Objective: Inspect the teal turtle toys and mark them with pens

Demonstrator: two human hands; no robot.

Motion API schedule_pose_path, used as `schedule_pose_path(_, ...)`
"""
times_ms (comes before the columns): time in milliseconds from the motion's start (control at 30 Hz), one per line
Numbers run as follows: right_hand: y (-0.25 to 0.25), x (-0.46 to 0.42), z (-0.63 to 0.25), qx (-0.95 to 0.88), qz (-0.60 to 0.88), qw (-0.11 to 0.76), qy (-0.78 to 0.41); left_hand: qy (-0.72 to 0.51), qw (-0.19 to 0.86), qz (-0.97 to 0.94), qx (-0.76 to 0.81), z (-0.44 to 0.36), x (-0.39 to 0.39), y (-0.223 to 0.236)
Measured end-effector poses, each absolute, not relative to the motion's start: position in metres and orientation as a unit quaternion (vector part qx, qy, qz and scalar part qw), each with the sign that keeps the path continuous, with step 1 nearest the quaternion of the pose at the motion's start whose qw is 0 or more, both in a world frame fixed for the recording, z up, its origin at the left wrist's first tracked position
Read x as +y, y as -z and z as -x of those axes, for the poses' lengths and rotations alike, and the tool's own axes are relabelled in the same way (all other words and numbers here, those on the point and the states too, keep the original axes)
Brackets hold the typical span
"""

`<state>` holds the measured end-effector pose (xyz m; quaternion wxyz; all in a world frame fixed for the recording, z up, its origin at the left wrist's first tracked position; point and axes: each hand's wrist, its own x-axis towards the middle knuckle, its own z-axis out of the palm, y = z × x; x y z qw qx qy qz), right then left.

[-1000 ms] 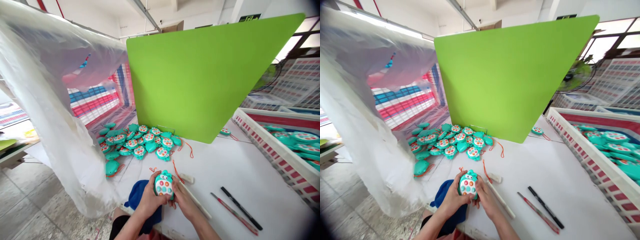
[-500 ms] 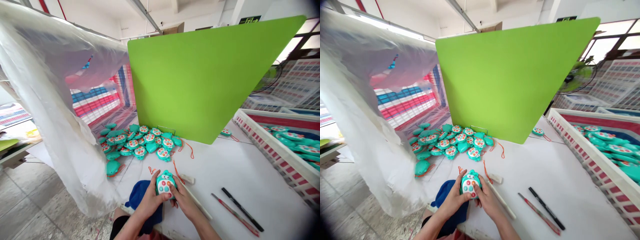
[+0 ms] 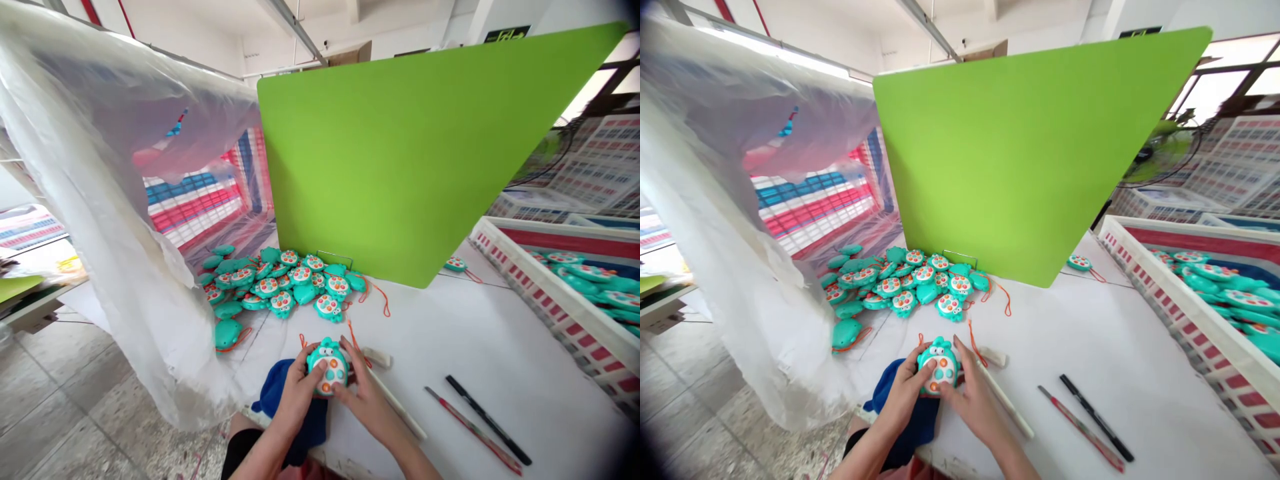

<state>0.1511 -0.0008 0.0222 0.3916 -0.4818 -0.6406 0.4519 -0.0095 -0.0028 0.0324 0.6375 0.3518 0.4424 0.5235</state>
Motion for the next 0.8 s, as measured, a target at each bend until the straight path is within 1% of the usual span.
schedule_pose_path(67,-0.026,-0.003,-0.15,-0.707,0.476,0.38,-0.359,-0.528,0.647,-0.317,0.45,0.008,-0.002,-0.036)
schedule_pose_path(133,-0.028,-0.005,-0.148,-0.737,0.456,0.365,-0.34,-0.519,0.666,-0.306,0.44,0.008,-0.002,-0.04)
schedule_pose_path(200,-0.029,-0.006,-0.145,-0.702,0.447,0.39,-0.394,-0.508,0.671,-0.339,0.421,0.009,-0.003,-0.043)
schedule_pose_path(267,-0.029,-0.008,-0.141,-0.596,0.444,0.437,-0.506,-0.486,0.646,-0.411,0.421,0.012,-0.003,-0.045)
schedule_pose_path(367,-0.029,-0.009,-0.132,-0.398,0.386,0.481,-0.679,-0.431,0.551,-0.521,0.49,0.015,-0.003,-0.045)
schedule_pose_path(433,-0.03,-0.01,-0.127,-0.321,0.335,0.492,-0.737,-0.403,0.468,-0.564,0.548,0.016,-0.002,-0.047)
schedule_pose_path(500,-0.031,-0.011,-0.124,-0.297,0.306,0.482,-0.766,-0.386,0.417,-0.582,0.582,0.015,-0.002,-0.05)
schedule_pose_path(633,-0.03,-0.015,-0.122,-0.297,0.299,0.451,-0.787,-0.4,0.396,-0.578,0.591,0.019,0.004,-0.054)
schedule_pose_path(733,-0.029,-0.017,-0.12,-0.309,0.3,0.446,-0.784,-0.415,0.357,-0.575,0.609,0.023,0.009,-0.053)
schedule_pose_path(800,-0.029,-0.019,-0.117,-0.342,0.327,0.443,-0.762,-0.411,0.337,-0.58,0.617,0.022,0.01,-0.05)
